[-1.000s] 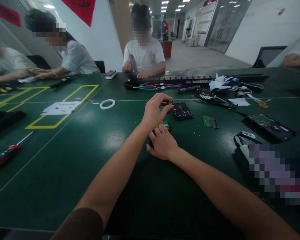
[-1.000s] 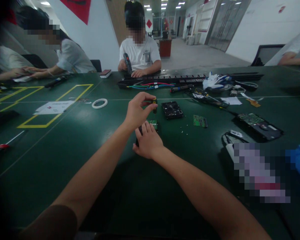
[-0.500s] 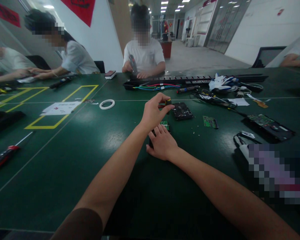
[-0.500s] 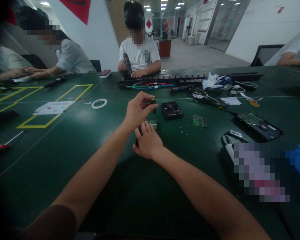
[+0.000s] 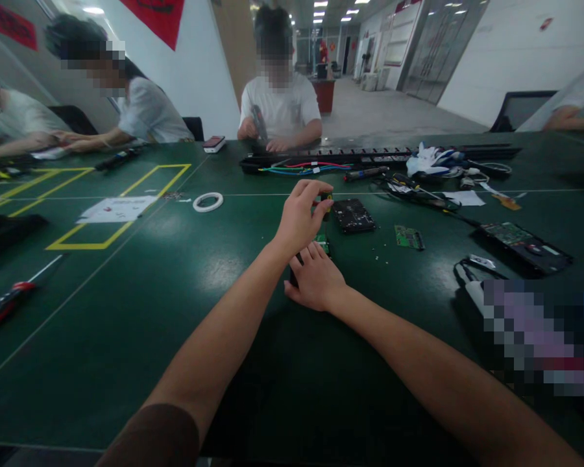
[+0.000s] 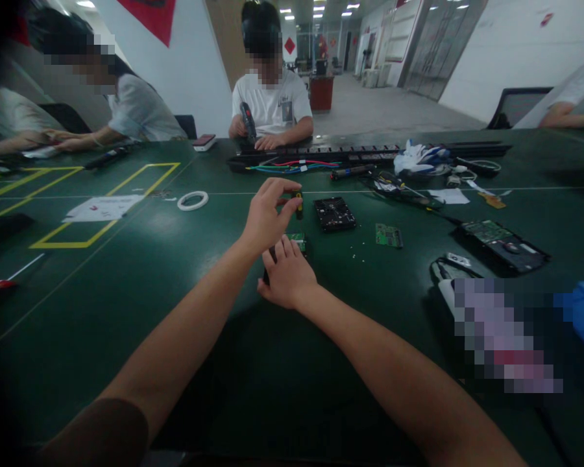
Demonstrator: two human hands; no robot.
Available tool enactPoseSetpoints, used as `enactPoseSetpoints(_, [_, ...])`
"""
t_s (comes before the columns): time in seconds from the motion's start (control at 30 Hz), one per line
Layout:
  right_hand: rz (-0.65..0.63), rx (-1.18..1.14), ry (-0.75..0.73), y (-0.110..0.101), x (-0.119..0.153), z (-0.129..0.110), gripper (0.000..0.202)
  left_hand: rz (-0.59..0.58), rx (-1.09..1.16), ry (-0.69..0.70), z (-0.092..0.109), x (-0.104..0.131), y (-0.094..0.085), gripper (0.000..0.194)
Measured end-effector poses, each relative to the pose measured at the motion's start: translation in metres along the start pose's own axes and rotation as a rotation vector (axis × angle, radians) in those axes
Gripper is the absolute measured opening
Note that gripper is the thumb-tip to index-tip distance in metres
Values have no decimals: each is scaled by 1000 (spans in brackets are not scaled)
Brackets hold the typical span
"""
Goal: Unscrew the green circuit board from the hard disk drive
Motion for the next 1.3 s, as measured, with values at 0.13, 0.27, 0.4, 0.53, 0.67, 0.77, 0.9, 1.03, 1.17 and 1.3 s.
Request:
enactPoseSetpoints(0.13, [1,4,-3,-1,0,0,72,-8,-25,11,3,-2,-2,24])
enactPoseSetpoints(0.27, [8,2,2,0,0,1,73,-20,11,19,4,-3,-1,26])
enactPoseSetpoints(0.4, [-1,-4,8,2,0,1,73,-39,49,-6,0,-1,4,26])
enactPoseSetpoints(0.53, [-10,-19,11,1,0,0,75,-12,91,-17,-2,2,6,24])
enactPoseSetpoints(0.67, [-22,-24,12,-2,0,-1,75,7,127,-34,-2,3,7,25])
enactPoseSetpoints(0.77, [-31,-21,14,-3,0,-1,74,20,169,-64,-4,5,9,29])
enactPoseSetpoints(0.9, [-16,-11,11,-3,0,-1,73,28,187,-80,-8,6,11,33])
enactPoseSetpoints(1.03, [5,-13,4,-2,1,-1,72,36,163,-14,-2,4,8,22])
enactPoseSetpoints(1.17, [10,-13,-1,-2,1,-1,71,1,90,37,5,0,5,18])
enactPoseSetpoints(1.3, [-11,-23,12,-2,1,0,72,-20,47,53,6,-2,3,20])
Point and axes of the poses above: each hand's wrist, its own x-axis away from the middle knuckle, its own y-axis out of the palm, z = x × y, the point moved 6 cm from there along -x, towards the middle knuckle, and after that the axes turned 12 degrees about y, right-handed, at the moved point
